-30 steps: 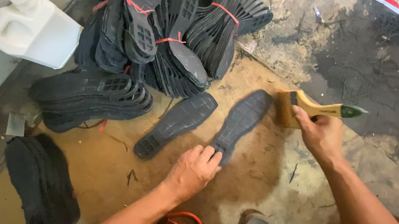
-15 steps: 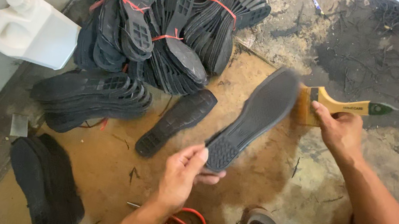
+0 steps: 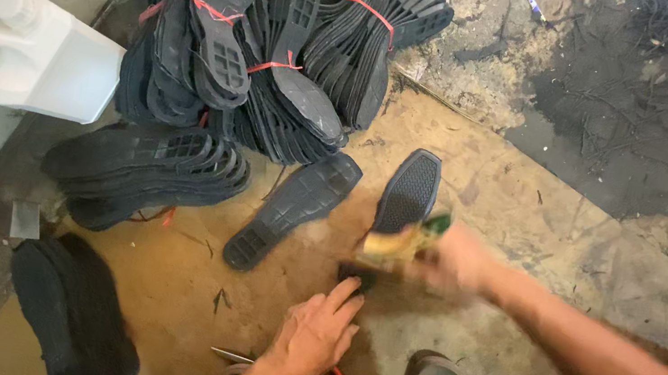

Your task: The person sits on the floor and uses a brush to clean the soles of several black shoe soles one by one. They pick up each sole, scrub it with the brush, and place it back down, repeating the process for multiple soles.

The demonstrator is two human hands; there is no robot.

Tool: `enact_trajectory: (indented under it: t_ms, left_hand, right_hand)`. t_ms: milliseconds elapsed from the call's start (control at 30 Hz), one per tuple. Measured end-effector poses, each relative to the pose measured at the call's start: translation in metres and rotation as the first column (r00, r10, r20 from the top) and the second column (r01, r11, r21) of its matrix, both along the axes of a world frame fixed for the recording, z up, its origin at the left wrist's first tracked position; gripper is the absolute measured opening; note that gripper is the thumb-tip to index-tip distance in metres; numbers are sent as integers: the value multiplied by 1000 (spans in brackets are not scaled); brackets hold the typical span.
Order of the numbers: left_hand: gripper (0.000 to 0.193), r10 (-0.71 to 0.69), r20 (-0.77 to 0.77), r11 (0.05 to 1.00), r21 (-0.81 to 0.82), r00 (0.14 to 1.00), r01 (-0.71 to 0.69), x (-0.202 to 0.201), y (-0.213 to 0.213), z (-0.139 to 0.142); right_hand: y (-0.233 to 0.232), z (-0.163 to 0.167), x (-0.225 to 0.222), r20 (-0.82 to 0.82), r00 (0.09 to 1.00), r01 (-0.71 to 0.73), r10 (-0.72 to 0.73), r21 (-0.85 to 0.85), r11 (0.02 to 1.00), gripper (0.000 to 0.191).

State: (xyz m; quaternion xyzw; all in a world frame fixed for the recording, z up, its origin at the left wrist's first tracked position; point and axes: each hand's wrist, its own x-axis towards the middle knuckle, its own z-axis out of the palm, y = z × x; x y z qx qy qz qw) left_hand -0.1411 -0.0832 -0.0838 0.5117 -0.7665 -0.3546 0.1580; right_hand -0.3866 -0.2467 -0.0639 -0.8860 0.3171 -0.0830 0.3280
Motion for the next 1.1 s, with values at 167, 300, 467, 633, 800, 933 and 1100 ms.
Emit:
enact_trajectory:
  t_ms: [167,300,467,633,800,933,1100]
  left_hand:
    - [42,76,-199,991,-90,977,-96,10,7,-7]
    - [55,726,-458,624,752,513,-213,10,10,-22]
    - [63,851,-480,498,867,214,-37,13,11,-53]
    - [58,825,-490,517,856,282,-25,18,5,-65]
    - [39,576,-371,808,394,728,-438,17,-26,-36]
    - [58,9,-98,957,-287,995,-37,7,-48,-3]
    - [49,-9,-102,910,-413,995,-34,11,-57,13]
  right_hand:
    - [-94,17,-35,-144,649,752,-747,-26,659,26]
    - [-51,25,-13,27,712,702,-701,-53,711,29]
    - [84,-10,21,151,889,350,-432,381,856,28]
    - [99,-13,3,-227,842,537,-489,263,802,23]
    - [115,22,20,-4,982,184,-188,237,954,29]
    - [143,31,33,147,989,-77,12,447,891,24]
    - [154,7,33,103,976,-217,194,318,923,33]
